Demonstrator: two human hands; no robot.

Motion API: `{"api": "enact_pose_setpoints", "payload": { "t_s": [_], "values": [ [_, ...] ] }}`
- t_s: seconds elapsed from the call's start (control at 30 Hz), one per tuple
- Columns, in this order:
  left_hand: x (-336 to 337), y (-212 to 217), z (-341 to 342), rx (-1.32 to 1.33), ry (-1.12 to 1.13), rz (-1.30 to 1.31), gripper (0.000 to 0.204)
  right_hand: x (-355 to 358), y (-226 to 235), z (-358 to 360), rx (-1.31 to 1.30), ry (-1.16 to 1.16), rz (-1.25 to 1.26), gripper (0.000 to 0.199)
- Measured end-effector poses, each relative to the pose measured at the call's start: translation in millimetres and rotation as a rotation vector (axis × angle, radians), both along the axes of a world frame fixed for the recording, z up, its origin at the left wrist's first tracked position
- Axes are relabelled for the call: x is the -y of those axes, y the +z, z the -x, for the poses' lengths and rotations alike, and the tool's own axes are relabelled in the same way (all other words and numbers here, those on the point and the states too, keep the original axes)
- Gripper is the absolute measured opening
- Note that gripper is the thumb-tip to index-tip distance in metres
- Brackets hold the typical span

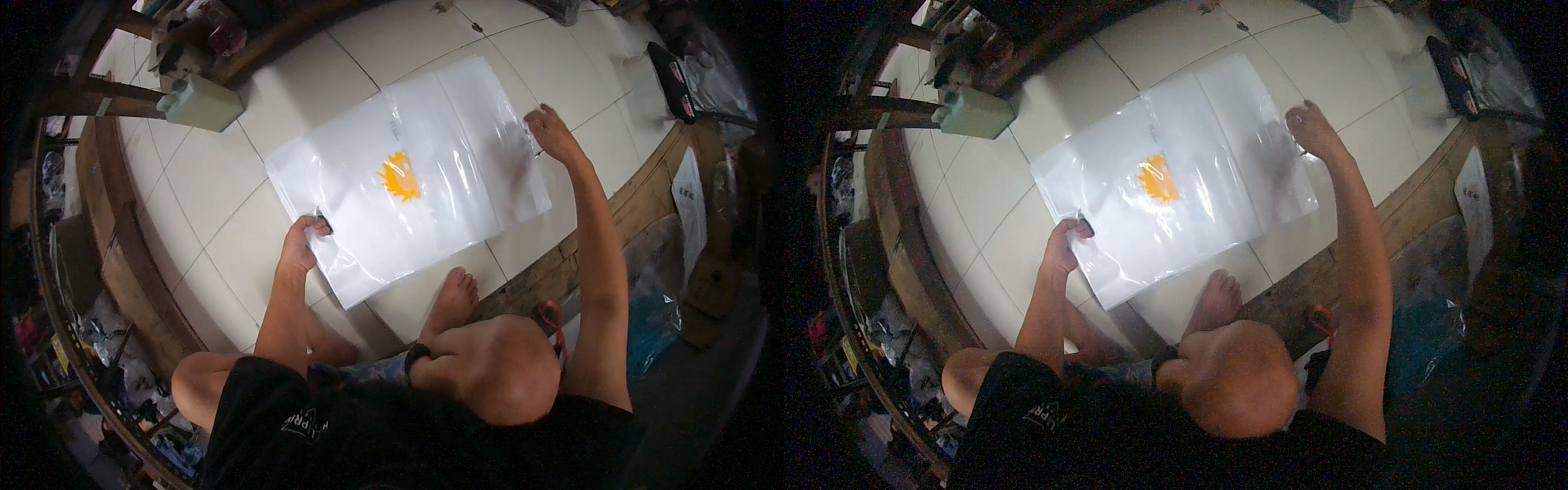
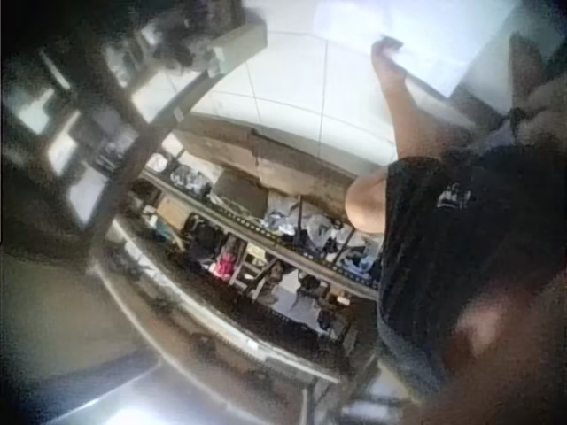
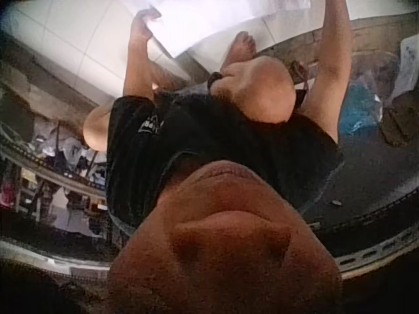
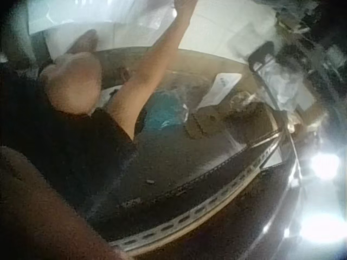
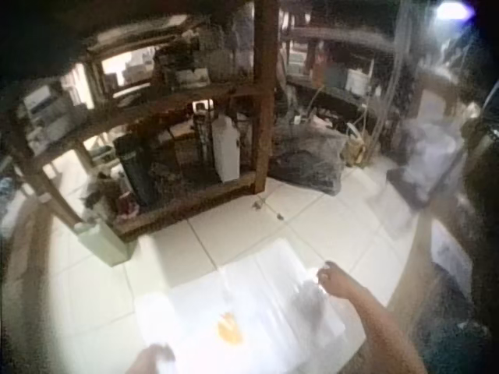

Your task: The person sits on the floor and repeatedly folds white plastic bags with a sun logo. They smooth each bag flat, fold it into a compact square, and stack the folded bags. The person then places the stack onto a nearby shelf.

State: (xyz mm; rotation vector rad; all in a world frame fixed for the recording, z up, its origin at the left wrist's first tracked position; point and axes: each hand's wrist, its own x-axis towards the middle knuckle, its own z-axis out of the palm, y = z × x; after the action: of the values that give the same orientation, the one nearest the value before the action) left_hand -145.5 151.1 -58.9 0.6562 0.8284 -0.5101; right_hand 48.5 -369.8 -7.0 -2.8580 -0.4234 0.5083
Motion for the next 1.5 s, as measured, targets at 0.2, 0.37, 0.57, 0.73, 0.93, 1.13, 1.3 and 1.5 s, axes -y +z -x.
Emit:
{"api": "enact_pose_setpoints", "payload": {
  "t_s": [0.2, 0.37, 0.57, 0.73, 0.93, 1.13, 1.3, 1.5],
  "values": [
    [-3.1, 4.5, 2.1, 0.002, 0.020, -0.079, 0.005, -148.2, -7.0, 56.5, 0.250, 0.315, -0.335, 0.052],
    [-7.6, -7.0, 3.3, -0.013, 0.043, -0.025, 0.005, -222.4, -30.3, 88.3, 0.241, 0.918, -0.128, 0.015],
    [-12.4, -11.8, 4.8, -0.017, 0.033, 0.005, 0.005, -156.0, -12.5, 51.1, 0.229, 0.761, 0.124, 0.016],
    [-4.8, 2.3, 4.1, 0.025, -0.008, -0.103, 0.005, -58.8, 3.8, 25.8, 0.288, 0.098, -0.148, 0.025],
    [-7.9, -3.8, 5.3, 0.067, -0.052, -0.135, 0.008, -14.3, -55.2, -4.6, -0.355, -0.686, -0.534, 0.089],
    [-6.8, -3.9, 10.2, 0.078, -0.091, -0.229, 0.010, -43.4, -40.7, -6.1, -0.315, -0.583, -0.325, 0.094],
    [-1.6, -6.7, 8.6, 0.072, -0.054, -0.208, 0.013, -29.8, -57.2, -7.4, -0.306, -0.476, -0.436, 0.090],
    [1.9, 1.3, 10.7, 0.034, -0.035, -0.368, 0.016, -32.5, -49.0, -2.8, -0.455, -0.512, -0.640, 0.079]
  ]
}}
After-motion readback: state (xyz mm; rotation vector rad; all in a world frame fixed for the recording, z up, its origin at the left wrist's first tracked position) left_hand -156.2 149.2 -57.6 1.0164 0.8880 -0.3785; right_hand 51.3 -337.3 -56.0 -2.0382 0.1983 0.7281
